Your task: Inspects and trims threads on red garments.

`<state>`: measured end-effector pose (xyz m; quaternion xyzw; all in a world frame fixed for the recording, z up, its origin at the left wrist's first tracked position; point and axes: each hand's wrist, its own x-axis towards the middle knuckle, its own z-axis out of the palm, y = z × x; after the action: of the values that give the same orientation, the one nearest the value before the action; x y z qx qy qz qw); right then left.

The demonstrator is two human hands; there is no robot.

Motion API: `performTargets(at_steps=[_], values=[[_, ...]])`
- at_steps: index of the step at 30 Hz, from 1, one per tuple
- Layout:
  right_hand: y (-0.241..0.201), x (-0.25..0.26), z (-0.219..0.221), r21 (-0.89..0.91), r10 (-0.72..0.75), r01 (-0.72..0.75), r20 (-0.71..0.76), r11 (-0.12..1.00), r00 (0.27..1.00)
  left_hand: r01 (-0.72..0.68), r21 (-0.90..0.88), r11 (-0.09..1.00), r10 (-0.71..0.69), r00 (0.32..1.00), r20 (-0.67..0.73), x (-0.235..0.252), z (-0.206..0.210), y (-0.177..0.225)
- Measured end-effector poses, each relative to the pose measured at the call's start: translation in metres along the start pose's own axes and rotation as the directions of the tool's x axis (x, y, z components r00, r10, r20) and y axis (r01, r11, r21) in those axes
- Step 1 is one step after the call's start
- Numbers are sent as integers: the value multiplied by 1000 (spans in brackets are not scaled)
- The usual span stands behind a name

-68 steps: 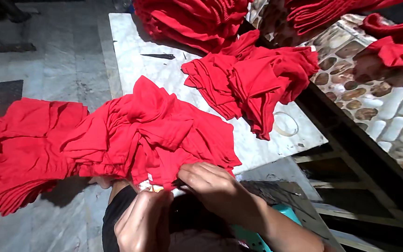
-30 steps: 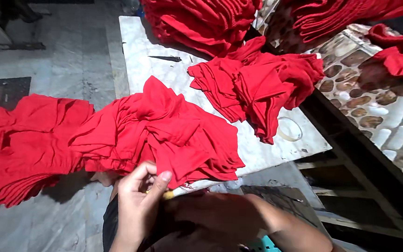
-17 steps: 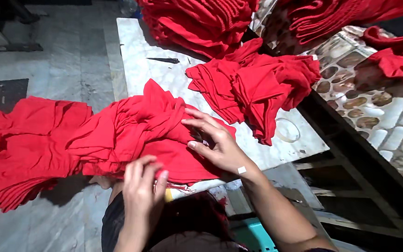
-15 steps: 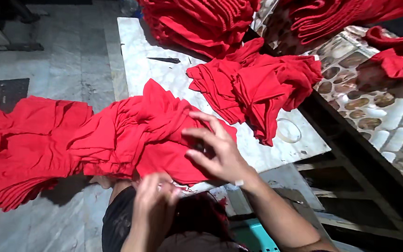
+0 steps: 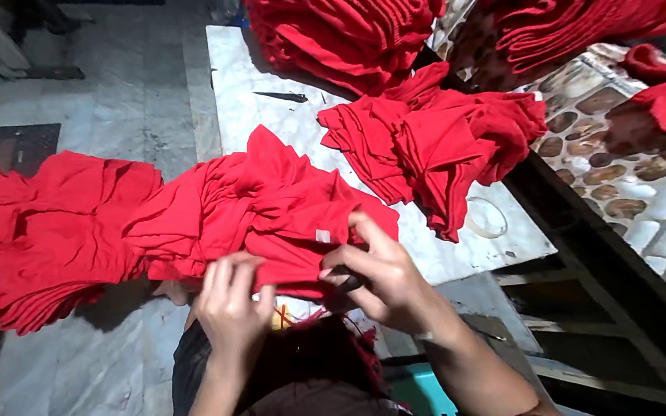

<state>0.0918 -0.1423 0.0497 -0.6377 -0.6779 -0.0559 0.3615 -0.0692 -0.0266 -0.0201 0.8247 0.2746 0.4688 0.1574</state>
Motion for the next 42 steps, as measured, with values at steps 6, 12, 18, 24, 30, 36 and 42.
performTargets(at_steps=[6, 12, 18, 24, 30, 36, 42], values=[[23, 15, 28, -116, 229, -244, -134, 963, 964, 421, -907, -15, -433, 815, 386, 11, -4, 19], [11, 7, 42, -212, 255, -287, -166, 934, 953, 347, -890, -295, -359, 823, 440, 12, -8, 24], [-36, -19, 29, 37, 217, -216, -15, 976, 976, 185, -930, 317, -282, 955, 94, 5, 0, 16], [-45, -34, 32, 179, 212, -219, 58, 959, 976, 271, -950, 153, -296, 930, 218, -1, -24, 19], [-43, -29, 35, 195, 196, -205, 65, 959, 978, 258, -958, 126, -245, 944, 222, -5, -25, 21], [-49, -16, 37, 204, 232, -242, 74, 949, 970, 274, -947, 169, -226, 946, 233, -10, -22, 26], [-50, -15, 38, 150, 231, -239, 70, 959, 971, 250, -945, 212, -224, 953, 202, -9, -24, 22]])
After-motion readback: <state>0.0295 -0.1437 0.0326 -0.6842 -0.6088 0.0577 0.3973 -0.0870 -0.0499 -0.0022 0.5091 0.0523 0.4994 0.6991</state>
